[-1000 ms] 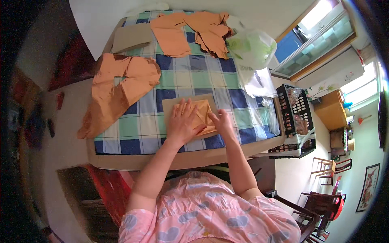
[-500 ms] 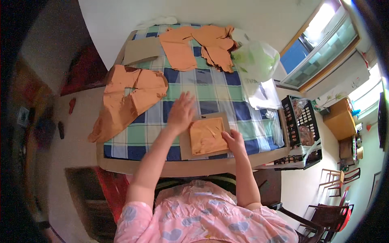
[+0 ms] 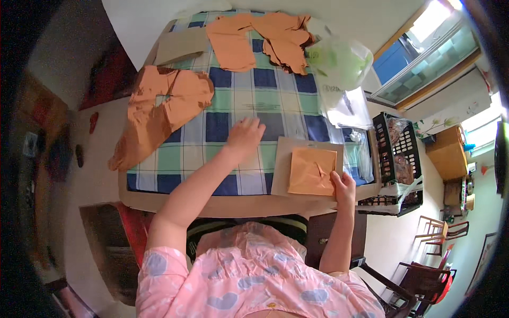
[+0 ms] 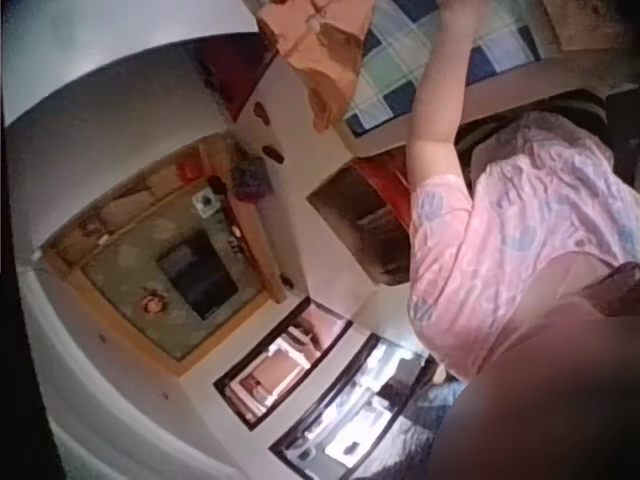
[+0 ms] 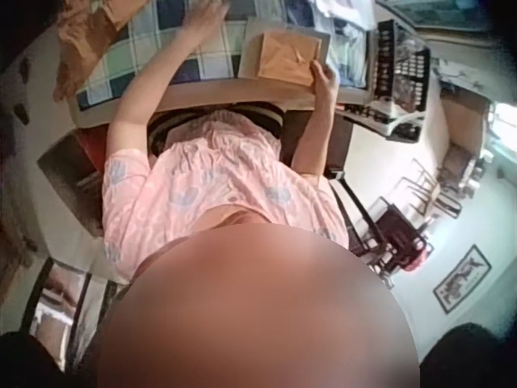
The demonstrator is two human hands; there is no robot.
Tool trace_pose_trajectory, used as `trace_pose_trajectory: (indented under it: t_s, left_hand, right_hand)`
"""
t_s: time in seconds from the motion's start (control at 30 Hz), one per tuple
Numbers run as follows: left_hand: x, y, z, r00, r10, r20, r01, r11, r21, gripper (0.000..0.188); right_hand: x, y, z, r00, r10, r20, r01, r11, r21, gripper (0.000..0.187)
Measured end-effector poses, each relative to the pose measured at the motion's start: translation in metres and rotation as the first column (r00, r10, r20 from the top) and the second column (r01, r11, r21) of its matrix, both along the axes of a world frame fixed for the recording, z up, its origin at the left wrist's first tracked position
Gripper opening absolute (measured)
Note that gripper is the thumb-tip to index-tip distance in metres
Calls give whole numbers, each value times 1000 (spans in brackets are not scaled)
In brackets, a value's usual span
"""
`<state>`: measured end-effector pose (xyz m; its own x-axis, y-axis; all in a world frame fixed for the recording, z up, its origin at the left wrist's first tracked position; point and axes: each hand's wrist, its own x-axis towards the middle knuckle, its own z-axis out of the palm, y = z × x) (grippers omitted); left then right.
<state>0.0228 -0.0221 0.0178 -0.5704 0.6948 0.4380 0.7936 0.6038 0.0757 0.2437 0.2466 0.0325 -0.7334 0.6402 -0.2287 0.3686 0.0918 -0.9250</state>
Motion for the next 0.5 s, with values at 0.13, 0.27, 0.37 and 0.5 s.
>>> trace_pose_trajectory:
  t_s: [0.13,0.27,0.37,0.5]
  left_hand:
    - [-11,7,-1,997,49,57,-44,995,-88,9]
    - [-3,9,5,942,53,330,-64,998,22,9]
    - [11,7,11,936,31,351,-52,997,52,9]
    - [12,0,-3,975,-18,221,-16,988,154,10]
  right_hand:
    - [-8,-14,-2,1000,30,-1,-30,997,65,25]
    - [-30,-45,-1,998,66,20,-66,998,-13,15]
    - [-47,-71,-23,991,80,-103,-91,990,-108,26]
    - [-60,-92,-29,967,107,-232,-143,979,-145,53]
